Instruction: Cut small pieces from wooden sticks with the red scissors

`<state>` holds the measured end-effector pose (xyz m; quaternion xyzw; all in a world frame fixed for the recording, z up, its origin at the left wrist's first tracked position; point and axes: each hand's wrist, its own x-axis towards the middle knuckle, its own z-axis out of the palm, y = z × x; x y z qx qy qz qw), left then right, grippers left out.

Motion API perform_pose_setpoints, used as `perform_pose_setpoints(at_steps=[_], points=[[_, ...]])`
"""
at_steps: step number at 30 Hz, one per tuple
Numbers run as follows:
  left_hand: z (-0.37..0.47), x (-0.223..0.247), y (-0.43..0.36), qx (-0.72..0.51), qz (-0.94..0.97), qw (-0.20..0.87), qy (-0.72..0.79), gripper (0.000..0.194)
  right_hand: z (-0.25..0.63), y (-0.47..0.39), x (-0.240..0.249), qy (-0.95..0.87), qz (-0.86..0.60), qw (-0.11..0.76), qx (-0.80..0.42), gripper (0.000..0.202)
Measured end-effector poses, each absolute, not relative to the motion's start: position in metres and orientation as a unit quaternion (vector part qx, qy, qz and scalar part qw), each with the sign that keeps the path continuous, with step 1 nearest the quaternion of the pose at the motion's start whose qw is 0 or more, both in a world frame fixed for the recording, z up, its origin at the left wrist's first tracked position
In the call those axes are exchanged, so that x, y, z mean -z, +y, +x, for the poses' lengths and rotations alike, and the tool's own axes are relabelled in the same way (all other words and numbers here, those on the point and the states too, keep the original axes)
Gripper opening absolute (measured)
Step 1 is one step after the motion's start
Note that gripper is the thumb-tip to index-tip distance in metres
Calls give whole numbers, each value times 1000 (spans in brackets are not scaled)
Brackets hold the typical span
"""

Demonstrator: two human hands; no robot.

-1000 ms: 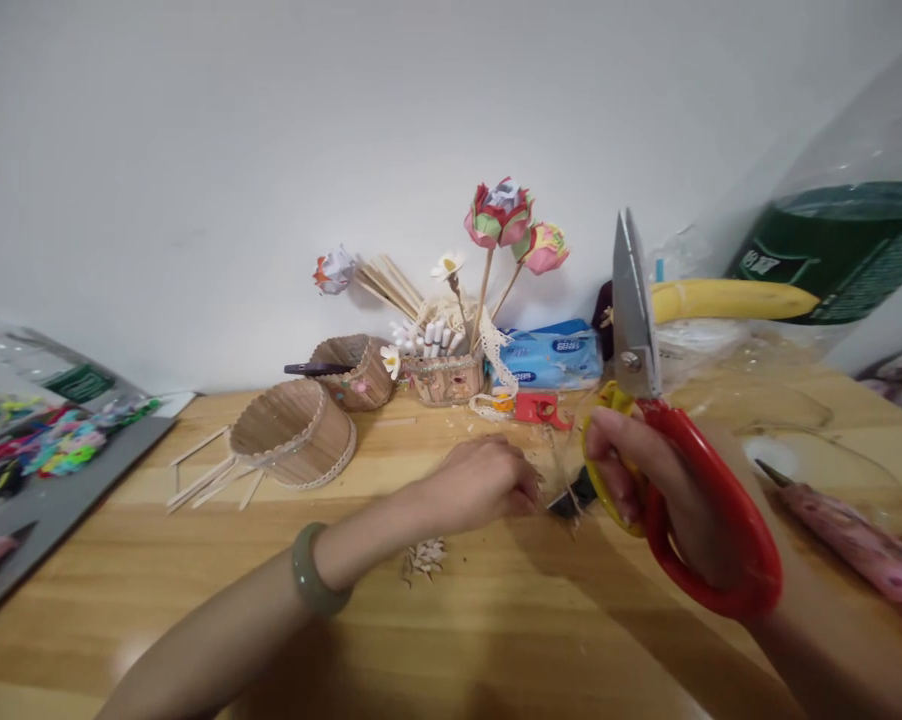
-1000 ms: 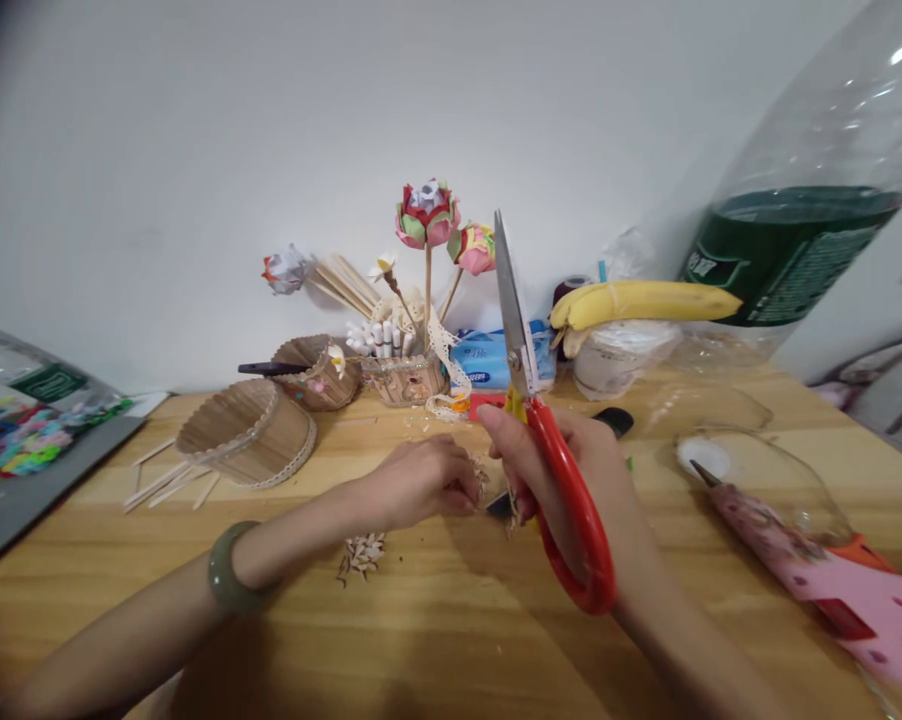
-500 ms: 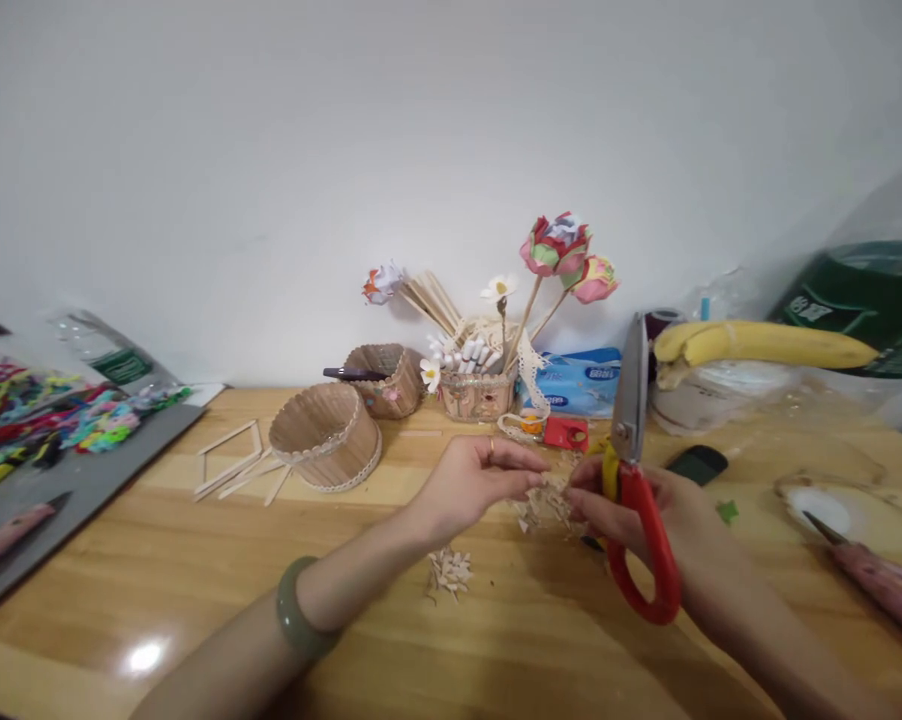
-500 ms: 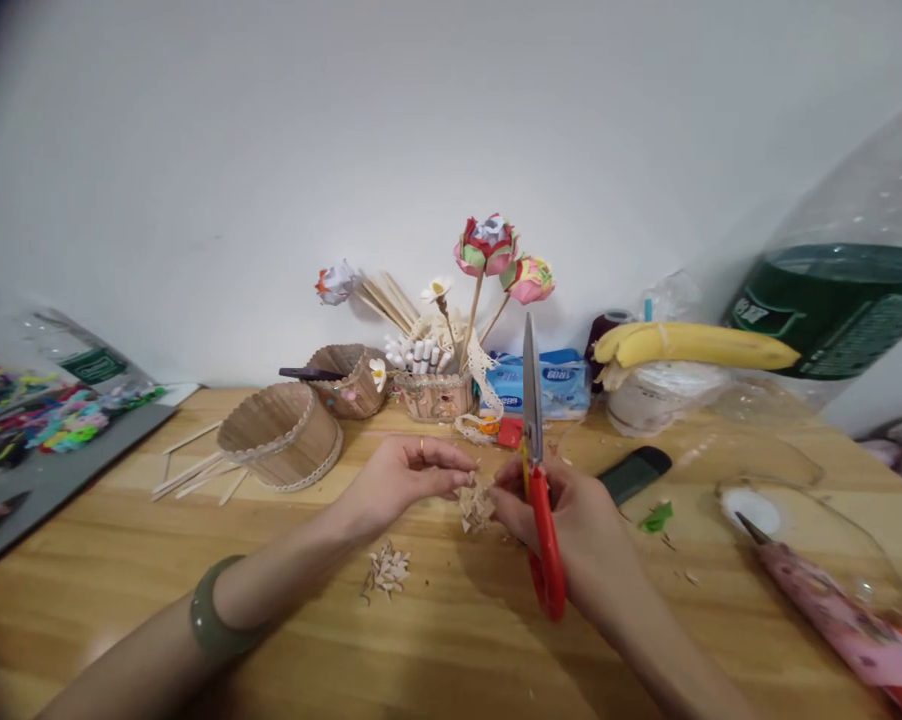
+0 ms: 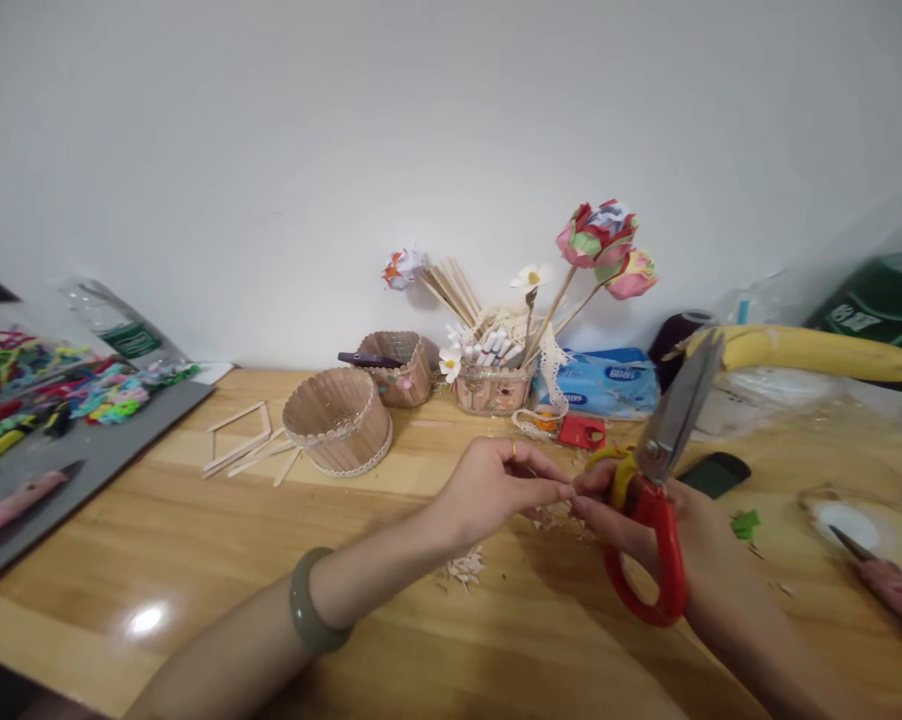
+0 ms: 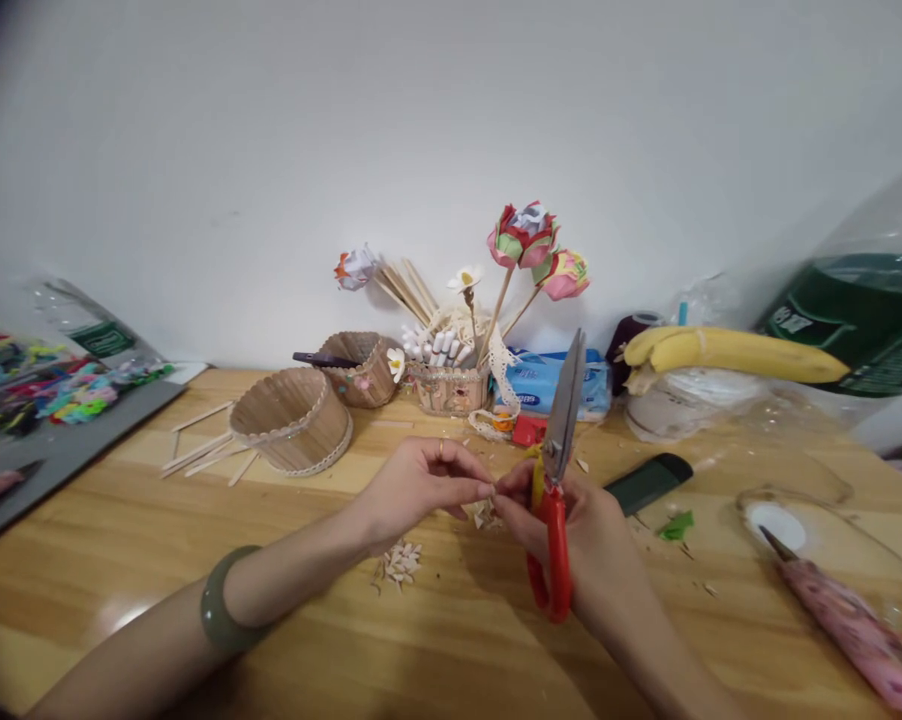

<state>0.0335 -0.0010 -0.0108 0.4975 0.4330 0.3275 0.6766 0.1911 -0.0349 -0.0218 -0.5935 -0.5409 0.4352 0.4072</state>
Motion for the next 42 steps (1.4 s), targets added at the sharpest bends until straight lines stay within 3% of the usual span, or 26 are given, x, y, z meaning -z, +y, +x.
perform_pose_setpoints(at_steps=[6, 16, 28, 42], points=[[31, 7, 2, -316, 529, 660, 430, 8, 199, -35, 21, -582, -584, 371, -428, 18], [25, 5, 12, -223, 561, 675, 424, 4, 201, -33, 28, -596, -601, 342, -409, 25], [23, 13, 16, -230, 588, 674, 383, 7, 192, -35, 26, -554, -598, 421, -398, 27], [24, 9, 11, -252, 563, 687, 384, 6, 194, -37, 14, -568, -618, 355, -411, 24]])
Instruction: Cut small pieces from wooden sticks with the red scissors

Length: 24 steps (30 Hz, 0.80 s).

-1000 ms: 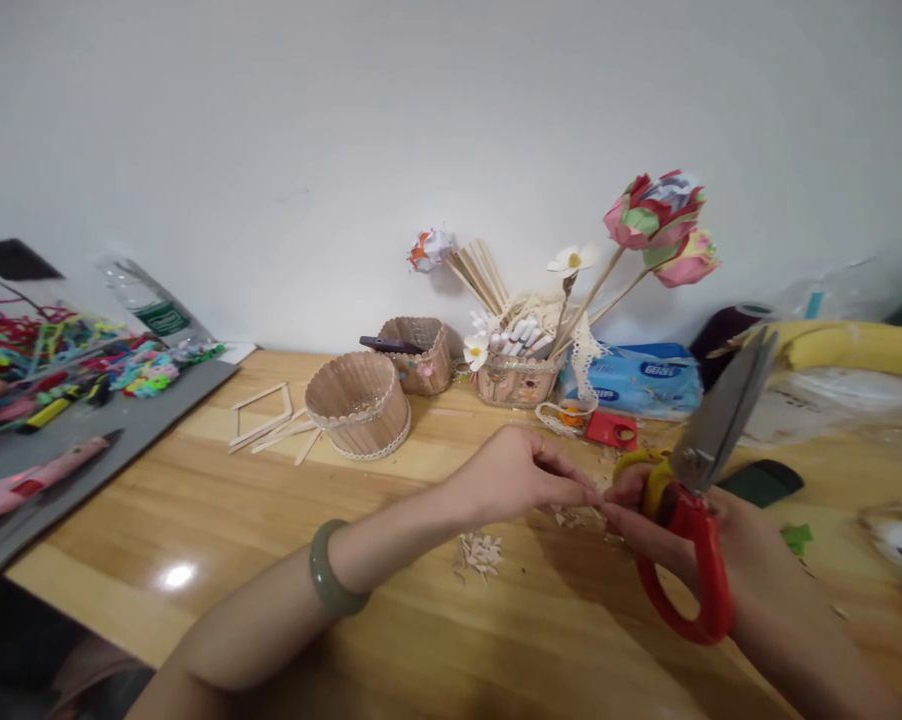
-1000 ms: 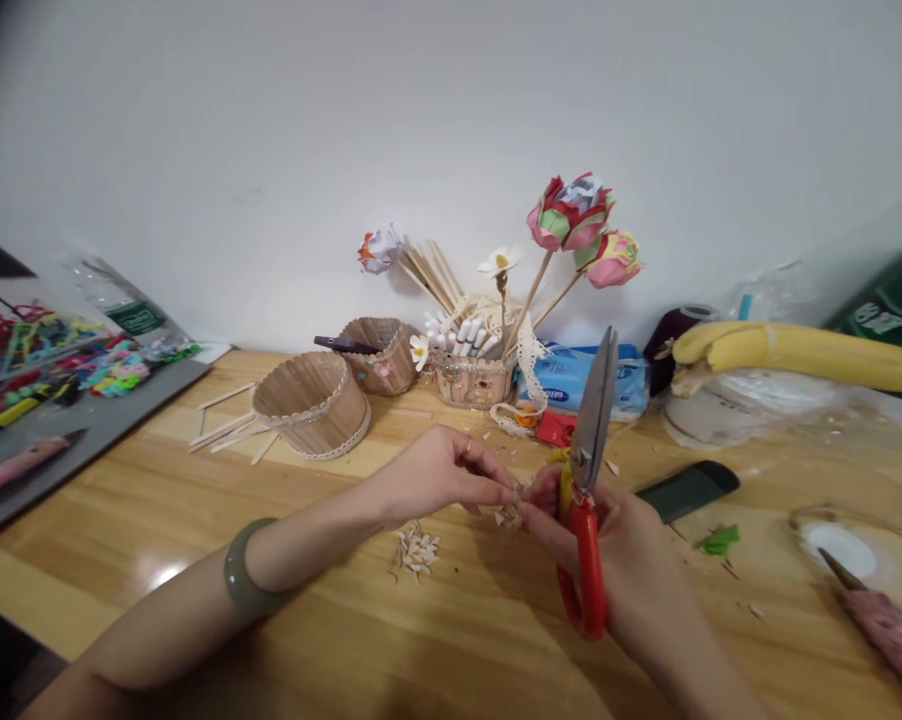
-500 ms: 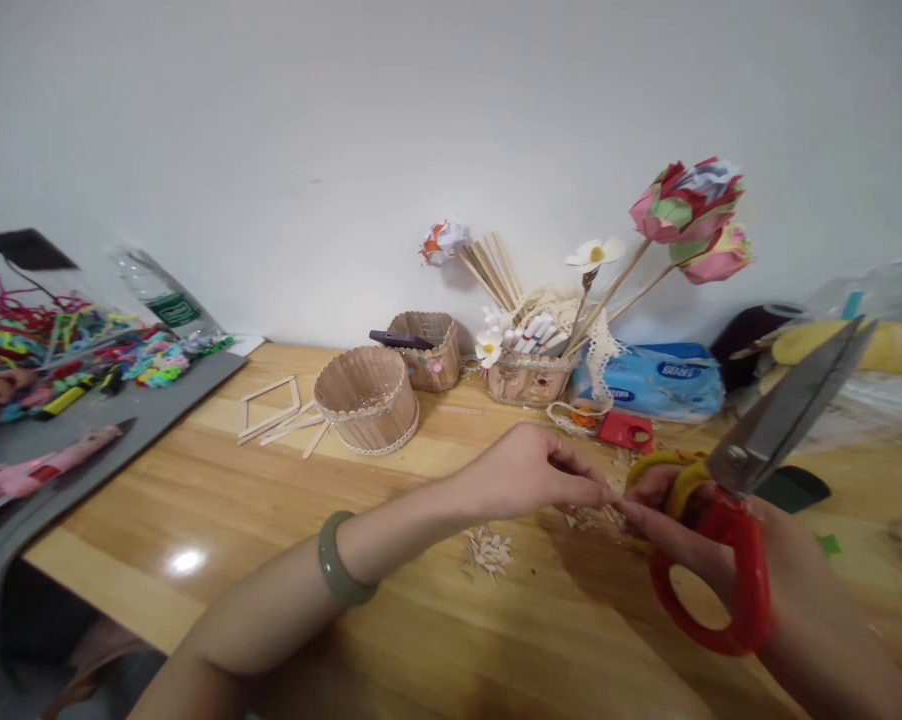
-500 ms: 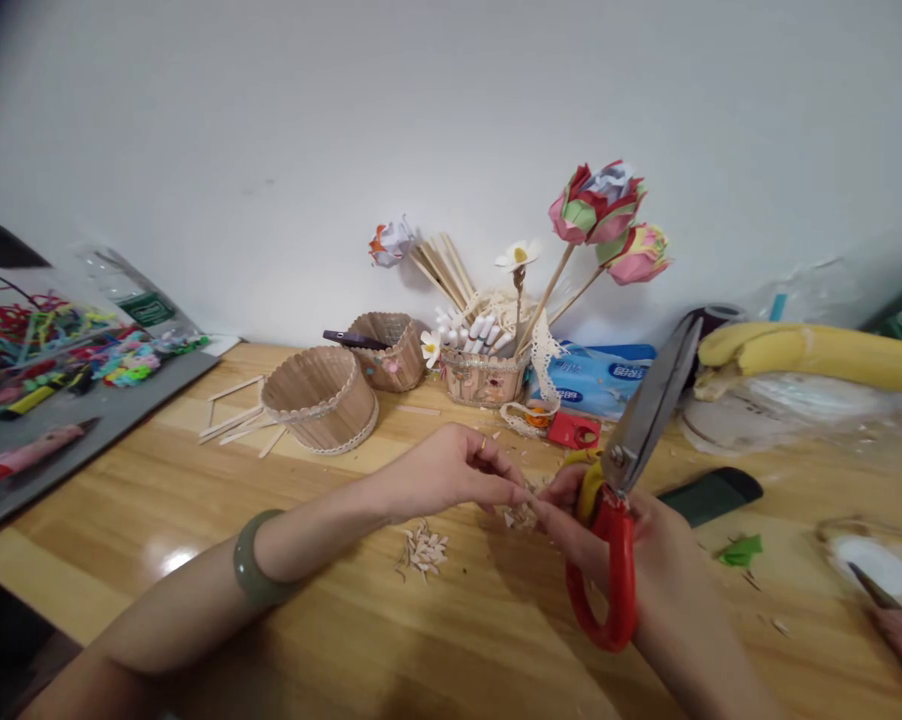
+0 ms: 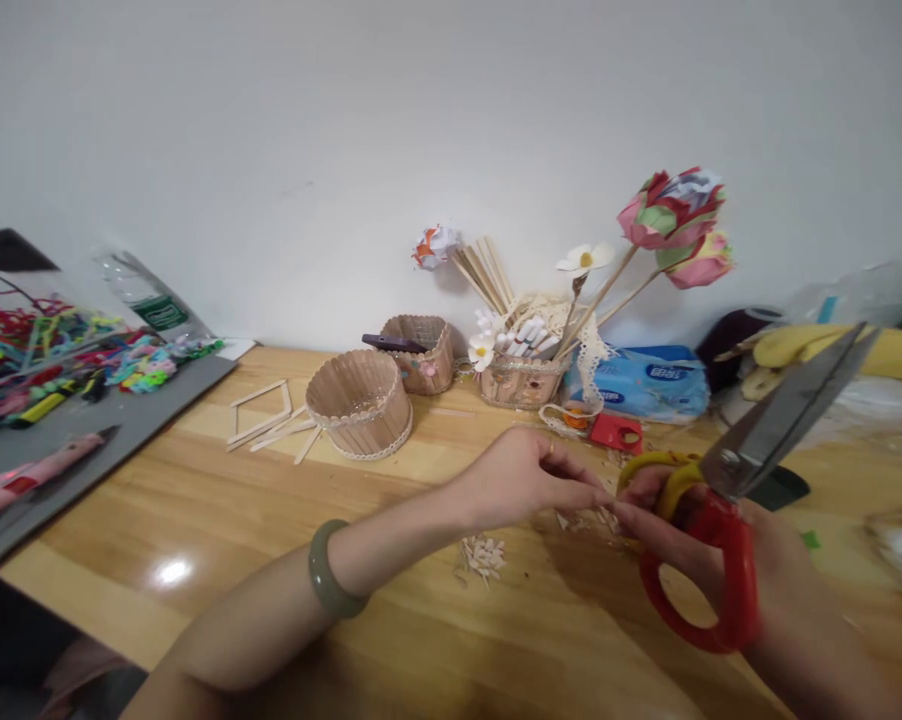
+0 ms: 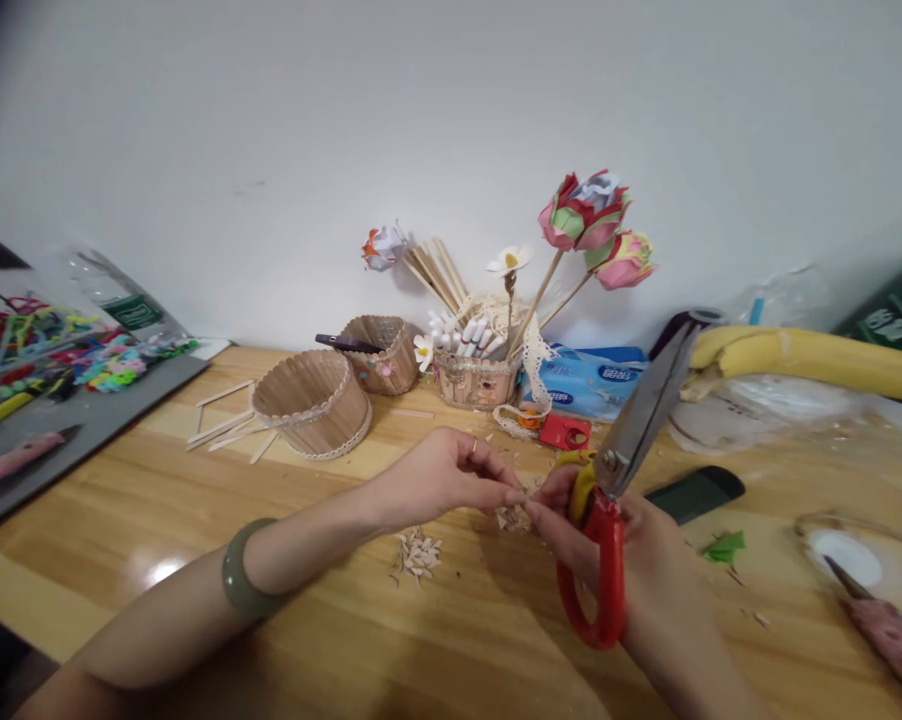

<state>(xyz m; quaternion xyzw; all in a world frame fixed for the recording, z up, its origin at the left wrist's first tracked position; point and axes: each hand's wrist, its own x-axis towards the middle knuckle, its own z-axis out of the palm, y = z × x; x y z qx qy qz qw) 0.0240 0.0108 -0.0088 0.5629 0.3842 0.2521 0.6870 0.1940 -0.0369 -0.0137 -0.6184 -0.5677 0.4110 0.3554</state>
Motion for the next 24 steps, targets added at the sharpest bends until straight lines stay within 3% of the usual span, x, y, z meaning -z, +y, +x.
perform_pose_setpoints(at_steps=[16, 24], points=[[24, 4, 9, -251, 568, 664, 417, 6, 196, -39, 14, -601, -597, 339, -409, 21], [12, -18, 14, -353, 535, 648, 413, 4, 184, -43, 15, -620, -555, 382, -403, 29]])
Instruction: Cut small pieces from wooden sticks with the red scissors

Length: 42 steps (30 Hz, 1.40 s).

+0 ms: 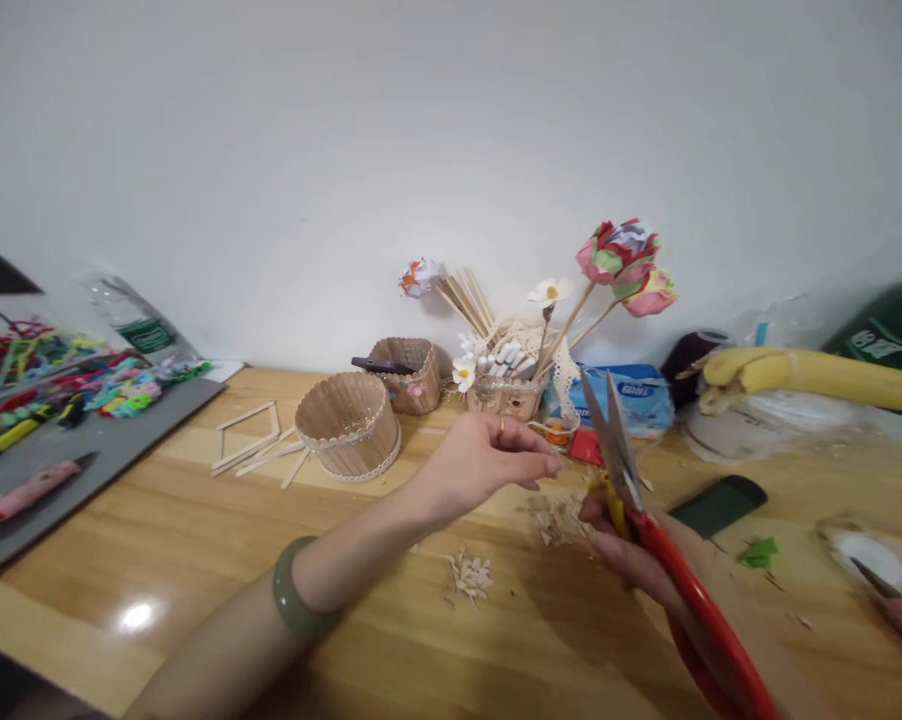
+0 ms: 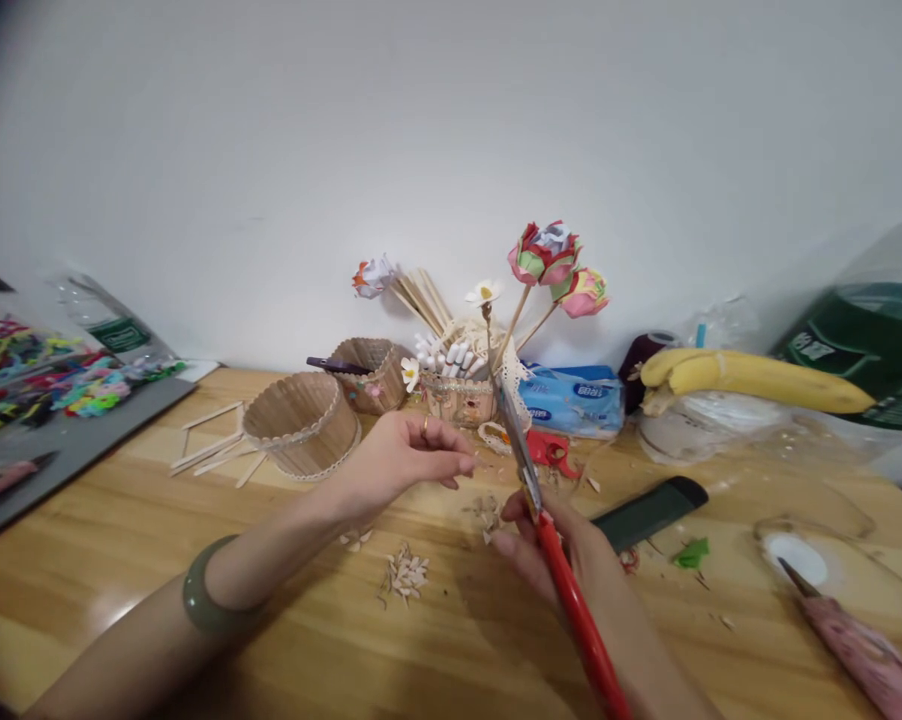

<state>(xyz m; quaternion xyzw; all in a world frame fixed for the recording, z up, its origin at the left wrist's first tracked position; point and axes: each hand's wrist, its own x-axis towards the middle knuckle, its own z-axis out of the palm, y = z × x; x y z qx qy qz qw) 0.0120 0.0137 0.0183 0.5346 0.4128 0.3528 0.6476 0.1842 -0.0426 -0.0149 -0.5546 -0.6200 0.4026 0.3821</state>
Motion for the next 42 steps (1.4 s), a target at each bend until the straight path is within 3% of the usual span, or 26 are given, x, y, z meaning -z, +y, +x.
perform_pose_setpoints(at_steps=[12, 23, 42], points=[[8, -28, 13, -420, 507, 624, 421, 4, 179, -47, 9, -649, -524, 340, -435, 32], [8, -29, 13, -409, 499, 628, 435, 7, 179, -48, -5, -641, -527, 337, -445, 44], [10, -33, 11, -422, 488, 619, 447, 8, 178, -51, -18, -634, -550, 298, -456, 48]])
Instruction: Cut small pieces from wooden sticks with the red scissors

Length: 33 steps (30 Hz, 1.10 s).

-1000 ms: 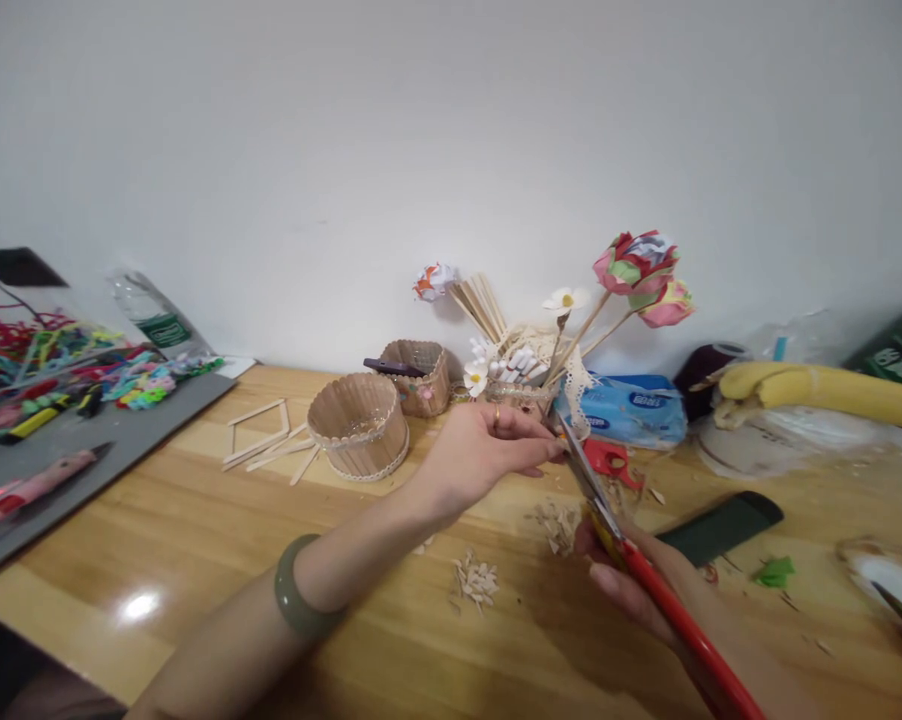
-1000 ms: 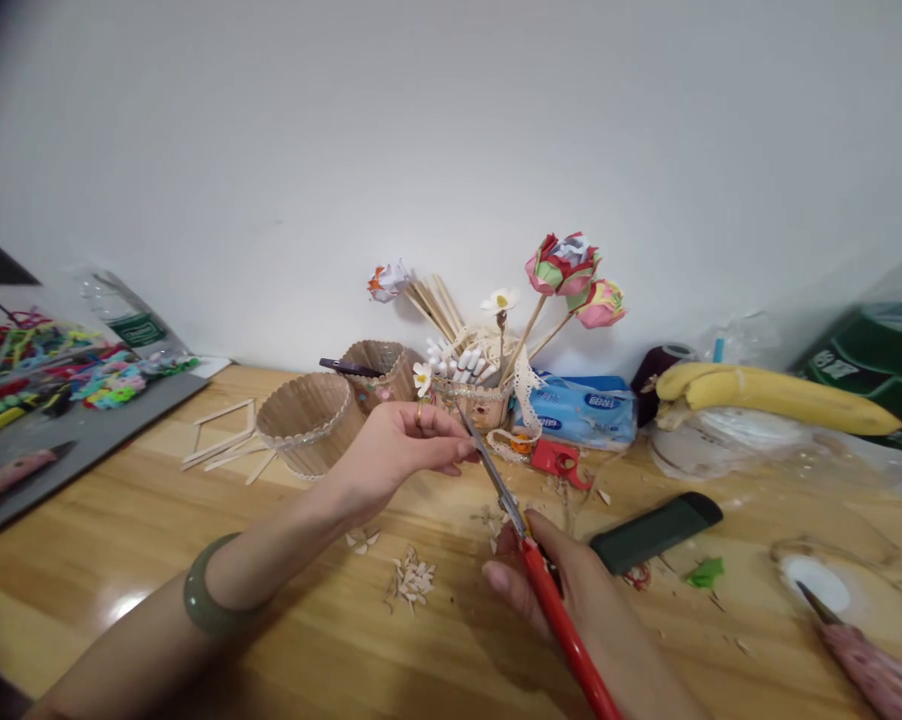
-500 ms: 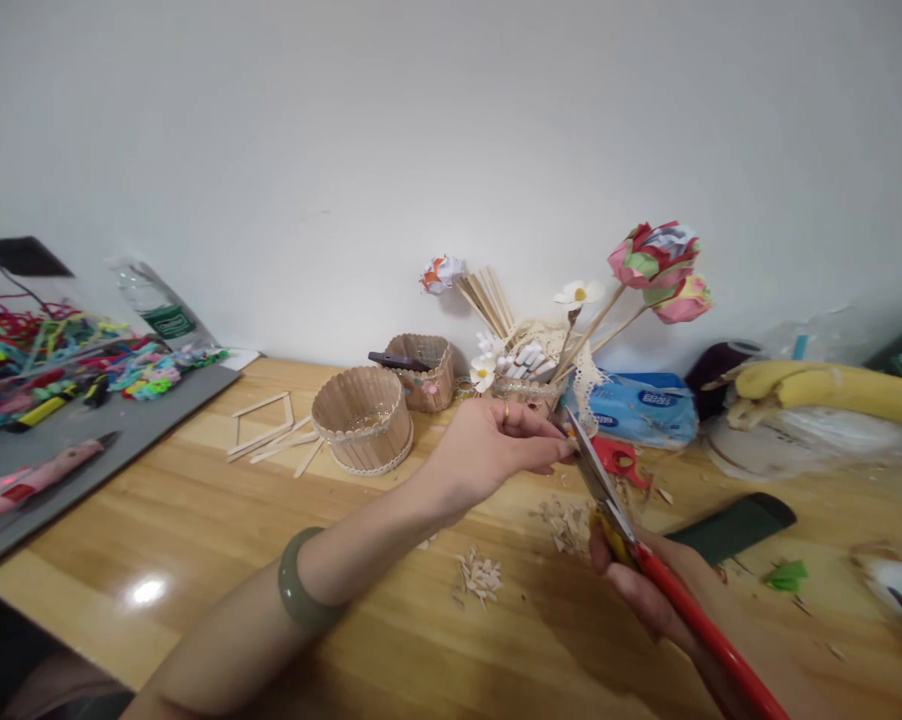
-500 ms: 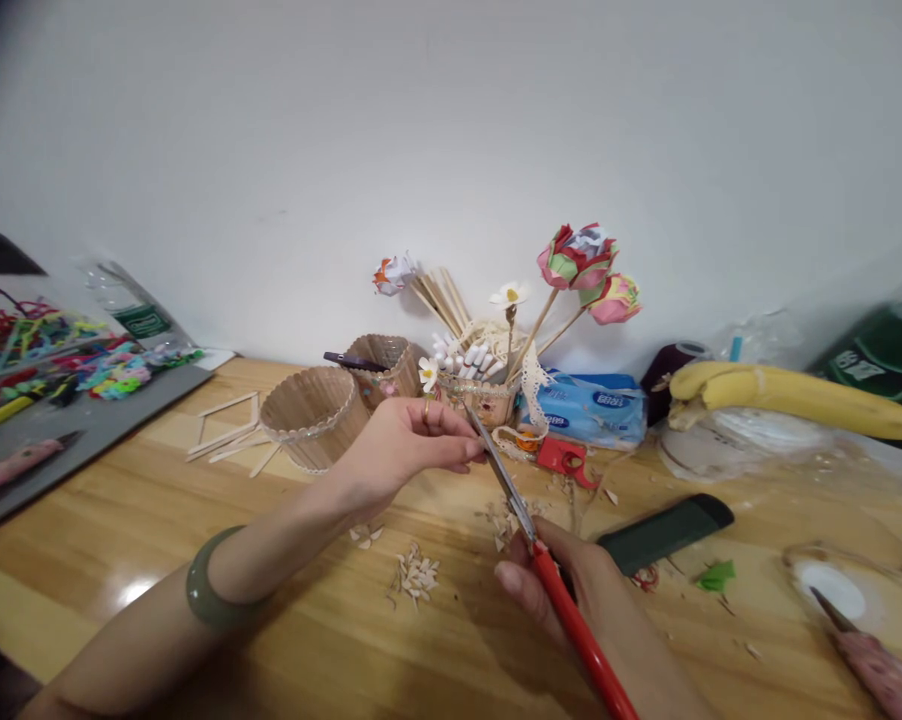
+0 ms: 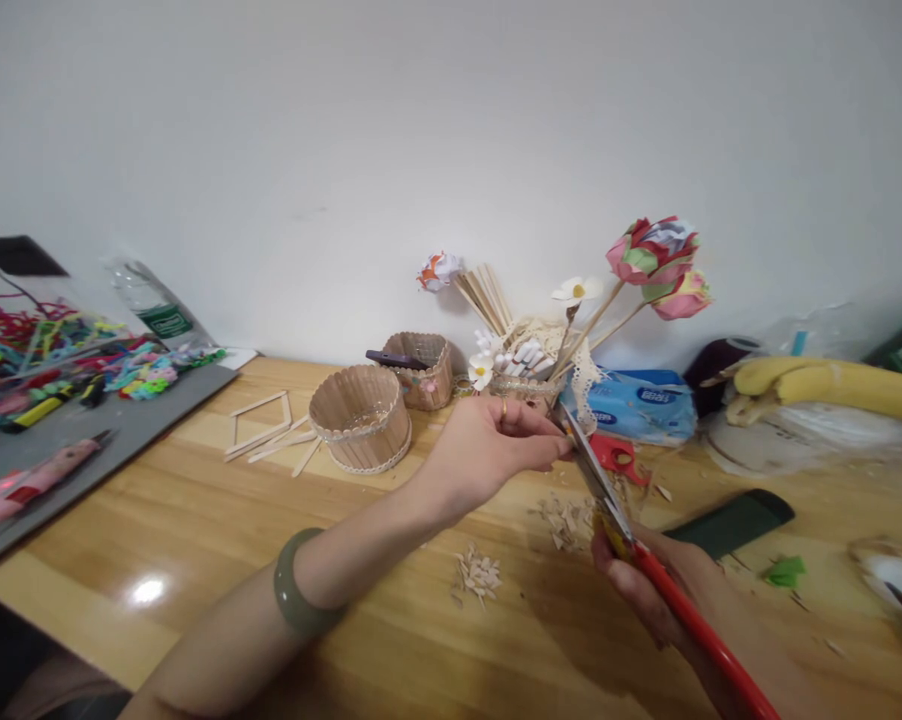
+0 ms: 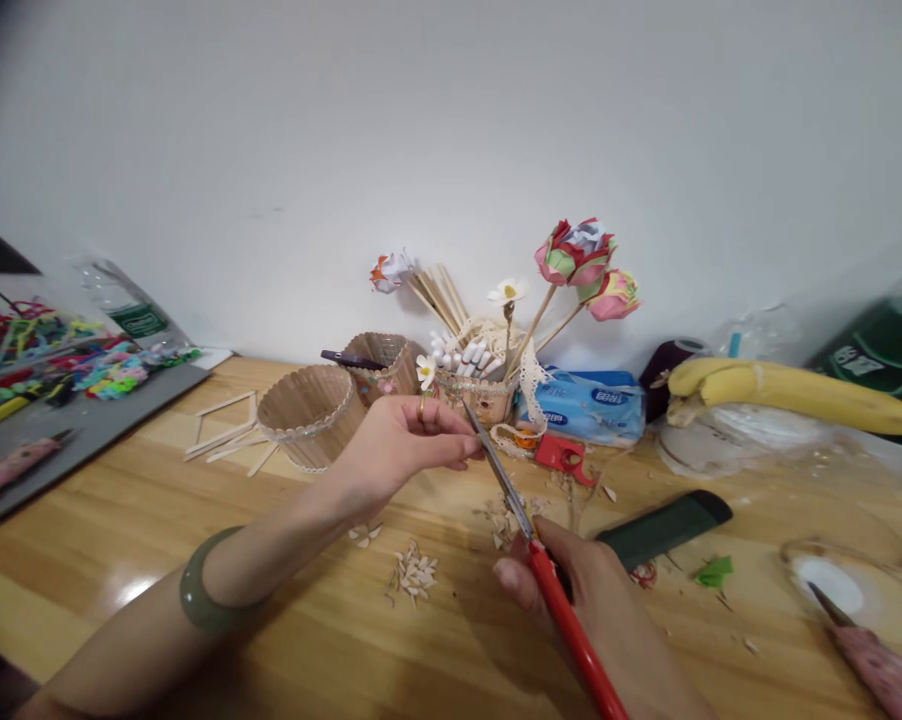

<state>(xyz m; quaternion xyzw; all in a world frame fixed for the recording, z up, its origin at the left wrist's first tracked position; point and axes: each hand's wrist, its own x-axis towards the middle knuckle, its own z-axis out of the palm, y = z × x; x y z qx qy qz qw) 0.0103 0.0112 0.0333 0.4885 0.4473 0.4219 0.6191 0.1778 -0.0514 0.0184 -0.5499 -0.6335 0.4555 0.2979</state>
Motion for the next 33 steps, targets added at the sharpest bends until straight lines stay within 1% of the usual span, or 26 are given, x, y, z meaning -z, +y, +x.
perform_pose_setpoints(at_steps=[5, 8, 14, 18, 23, 29, 33], points=[[11, -34, 10, -427, 488, 616, 448, 7, 176, -53, -25, -639, -569, 254, -451, 46], [11, -33, 10, -430, 489, 613, 448, 8, 177, -53, -27, -639, -574, 243, -452, 45], [13, -34, 9, -434, 480, 616, 450, 7, 181, -52, -18, -626, -572, 268, -457, 44], [12, -33, 10, -434, 471, 621, 452, 7, 184, -51, -14, -631, -553, 268, -474, 47], [9, -30, 11, -436, 459, 651, 418, 6, 185, -52, -10, -644, -517, 286, -486, 55], [8, -29, 12, -433, 452, 672, 395, 6, 186, -50, 4, -668, -499, 277, -477, 56], [9, -31, 12, -429, 456, 666, 405, 7, 185, -50, -2, -669, -503, 274, -473, 53]])
